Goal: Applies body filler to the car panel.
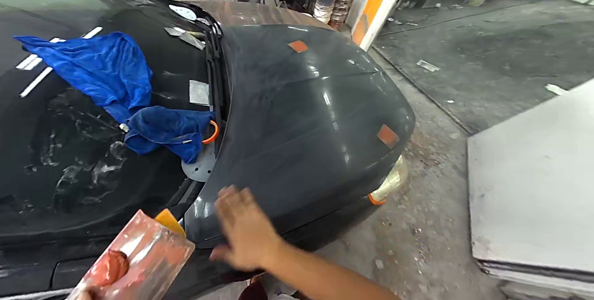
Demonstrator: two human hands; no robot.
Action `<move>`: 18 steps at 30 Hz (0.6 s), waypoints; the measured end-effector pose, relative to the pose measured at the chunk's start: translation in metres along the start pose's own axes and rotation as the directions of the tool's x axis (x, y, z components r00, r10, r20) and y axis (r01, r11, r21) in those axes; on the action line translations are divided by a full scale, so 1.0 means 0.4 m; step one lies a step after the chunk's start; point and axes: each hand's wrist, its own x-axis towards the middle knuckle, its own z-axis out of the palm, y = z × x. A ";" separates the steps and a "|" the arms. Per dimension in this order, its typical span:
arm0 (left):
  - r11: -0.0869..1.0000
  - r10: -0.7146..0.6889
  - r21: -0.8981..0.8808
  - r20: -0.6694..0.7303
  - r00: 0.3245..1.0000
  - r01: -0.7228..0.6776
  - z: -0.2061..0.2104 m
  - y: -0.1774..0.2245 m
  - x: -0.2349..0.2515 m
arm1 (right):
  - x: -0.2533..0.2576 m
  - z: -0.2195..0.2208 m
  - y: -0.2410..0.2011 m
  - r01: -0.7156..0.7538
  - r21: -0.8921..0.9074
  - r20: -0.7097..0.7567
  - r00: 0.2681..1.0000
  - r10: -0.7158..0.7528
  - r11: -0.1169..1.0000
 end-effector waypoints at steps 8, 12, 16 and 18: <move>0.993 -0.107 -0.039 0.107 0.989 0.111 -0.027 -0.012 0.171 | -0.123 -0.005 0.023 0.032 0.169 -0.290 0.957 0.019 0.985; 0.979 -0.195 -0.054 0.063 0.979 0.198 -0.037 -0.033 0.189 | -0.157 0.014 0.192 -0.607 -0.001 -0.438 0.715 0.545 0.795; 0.967 -0.248 -0.048 0.065 0.967 0.252 -0.031 -0.049 0.188 | -0.082 0.017 0.000 -0.351 0.153 -0.164 0.913 0.374 0.924; 0.962 -0.262 -0.053 0.086 0.961 0.267 -0.023 -0.046 0.186 | -0.030 0.000 -0.089 -0.109 0.535 -0.100 0.977 0.191 0.838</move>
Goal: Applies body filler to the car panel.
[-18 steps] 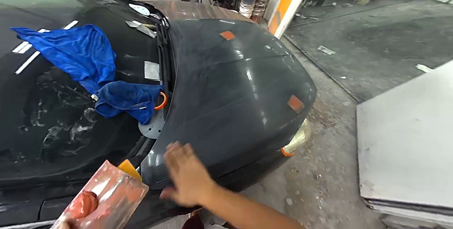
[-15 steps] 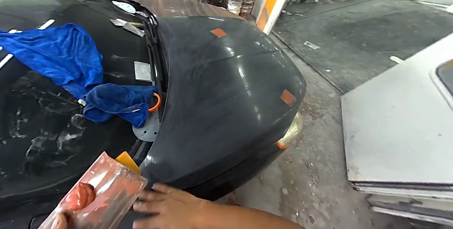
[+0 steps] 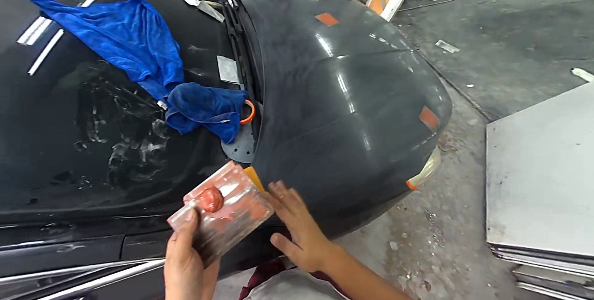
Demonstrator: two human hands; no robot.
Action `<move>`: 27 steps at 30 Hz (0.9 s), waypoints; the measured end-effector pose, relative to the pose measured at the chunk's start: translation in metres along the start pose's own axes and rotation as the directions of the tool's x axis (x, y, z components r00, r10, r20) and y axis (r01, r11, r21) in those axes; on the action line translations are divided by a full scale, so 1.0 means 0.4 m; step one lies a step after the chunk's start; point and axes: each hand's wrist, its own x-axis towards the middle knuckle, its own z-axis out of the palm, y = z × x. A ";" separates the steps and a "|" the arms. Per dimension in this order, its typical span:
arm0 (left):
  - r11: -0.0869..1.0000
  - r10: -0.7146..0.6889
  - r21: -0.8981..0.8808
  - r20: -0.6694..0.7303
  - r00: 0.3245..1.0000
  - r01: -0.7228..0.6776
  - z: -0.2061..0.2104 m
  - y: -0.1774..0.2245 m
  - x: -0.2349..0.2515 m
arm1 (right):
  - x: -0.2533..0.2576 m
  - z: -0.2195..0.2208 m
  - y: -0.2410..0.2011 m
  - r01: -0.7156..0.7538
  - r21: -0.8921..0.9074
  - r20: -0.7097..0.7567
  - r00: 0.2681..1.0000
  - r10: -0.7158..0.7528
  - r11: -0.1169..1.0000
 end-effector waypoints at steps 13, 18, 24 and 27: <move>0.990 -0.142 0.007 0.093 0.986 0.141 -0.005 -0.006 -0.061 | 0.085 0.001 -0.138 -0.185 0.956 0.074 0.902 0.426 0.226; 0.989 -0.136 -0.036 0.164 0.977 0.144 0.027 -0.010 -0.057 | 0.097 -0.064 -0.125 -0.146 0.975 0.017 0.798 0.602 0.166; 0.994 -0.099 -0.044 0.096 0.990 0.104 0.060 -0.023 -0.048 | 0.077 -0.232 -0.073 -0.117 0.958 -0.129 0.638 0.759 0.262; 0.996 -0.088 0.019 0.129 0.988 0.087 0.065 -0.029 -0.047 | 0.059 -0.261 -0.109 -0.049 0.809 -0.358 0.750 0.557 0.585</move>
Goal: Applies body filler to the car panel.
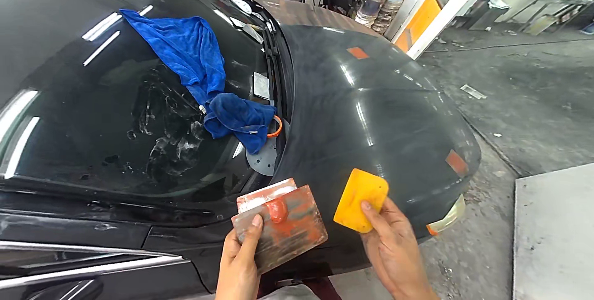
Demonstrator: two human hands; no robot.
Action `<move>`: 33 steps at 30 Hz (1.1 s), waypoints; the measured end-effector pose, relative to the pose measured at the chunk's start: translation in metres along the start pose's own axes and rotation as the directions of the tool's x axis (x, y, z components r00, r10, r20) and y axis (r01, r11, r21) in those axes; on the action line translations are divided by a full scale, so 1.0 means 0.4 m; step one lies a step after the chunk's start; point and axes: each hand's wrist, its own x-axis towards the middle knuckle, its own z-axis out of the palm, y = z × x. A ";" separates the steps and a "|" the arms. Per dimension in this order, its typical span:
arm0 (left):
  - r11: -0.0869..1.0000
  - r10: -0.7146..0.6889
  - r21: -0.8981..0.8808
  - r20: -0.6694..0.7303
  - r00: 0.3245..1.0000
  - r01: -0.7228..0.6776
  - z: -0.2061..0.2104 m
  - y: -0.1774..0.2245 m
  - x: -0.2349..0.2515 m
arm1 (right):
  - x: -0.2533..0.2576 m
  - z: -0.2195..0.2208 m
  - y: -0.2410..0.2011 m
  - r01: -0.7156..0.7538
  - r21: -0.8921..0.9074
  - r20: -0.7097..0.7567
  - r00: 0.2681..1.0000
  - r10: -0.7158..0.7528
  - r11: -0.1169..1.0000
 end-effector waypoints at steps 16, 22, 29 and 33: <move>0.990 0.014 0.136 0.203 0.979 -0.042 -0.026 -0.011 0.026 | 0.049 0.025 -0.027 0.963 -0.251 0.931 0.213 -0.296 -0.097; 0.966 0.053 0.238 0.212 0.976 -0.104 -0.021 0.003 0.046 | 0.045 0.035 -0.024 0.983 -0.181 0.977 0.177 -0.118 -0.028; 0.940 0.237 0.259 -0.035 0.971 -0.220 -0.041 0.134 0.197 | 0.022 -0.020 -0.012 0.437 -0.367 0.616 0.776 -0.137 0.821; 0.935 0.319 0.186 -0.067 0.945 -0.303 -0.048 0.269 0.316 | 0.007 -0.012 -0.019 -0.307 0.115 0.006 0.951 0.309 0.945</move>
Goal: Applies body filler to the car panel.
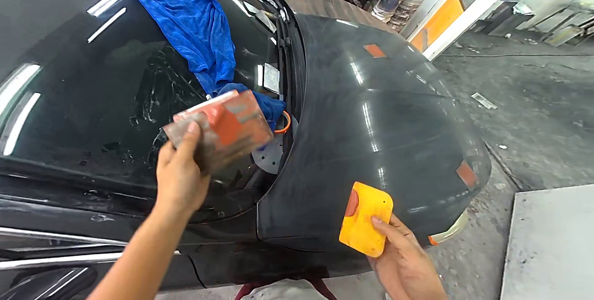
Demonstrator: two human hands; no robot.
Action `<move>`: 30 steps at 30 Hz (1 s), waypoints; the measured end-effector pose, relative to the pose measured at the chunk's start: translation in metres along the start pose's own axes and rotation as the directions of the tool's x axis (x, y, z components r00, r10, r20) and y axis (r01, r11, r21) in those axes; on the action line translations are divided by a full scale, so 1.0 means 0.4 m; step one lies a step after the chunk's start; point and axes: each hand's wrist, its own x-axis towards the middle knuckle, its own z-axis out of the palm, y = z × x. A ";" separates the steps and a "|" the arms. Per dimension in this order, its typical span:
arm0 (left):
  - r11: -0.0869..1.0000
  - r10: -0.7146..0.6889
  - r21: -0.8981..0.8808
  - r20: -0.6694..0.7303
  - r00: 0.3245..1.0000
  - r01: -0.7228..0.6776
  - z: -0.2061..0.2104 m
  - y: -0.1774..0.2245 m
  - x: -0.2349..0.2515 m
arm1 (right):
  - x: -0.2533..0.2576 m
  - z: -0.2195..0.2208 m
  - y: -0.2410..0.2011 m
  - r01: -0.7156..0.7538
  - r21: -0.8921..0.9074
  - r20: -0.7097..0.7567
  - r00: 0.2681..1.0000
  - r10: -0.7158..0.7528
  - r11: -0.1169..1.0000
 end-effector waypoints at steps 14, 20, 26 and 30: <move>0.988 0.029 -0.156 0.030 0.999 -0.024 -0.013 -0.052 0.369 | 0.065 0.090 0.095 -0.298 0.182 -0.007 0.953 0.304 0.937; 0.973 0.039 -0.227 0.043 0.998 -0.028 -0.012 -0.013 0.391 | 0.094 0.112 0.110 0.021 -0.268 0.061 0.998 -0.005 0.963; 0.971 0.009 -0.239 -0.013 1.000 -0.012 -0.031 -0.010 0.425 | 0.149 0.101 0.125 0.827 -0.540 0.842 0.528 -0.111 -0.156; 0.968 0.017 -0.248 -0.013 1.000 -0.019 -0.036 -0.011 0.446 | 0.157 0.129 0.163 0.870 -0.398 0.903 0.427 0.045 -0.291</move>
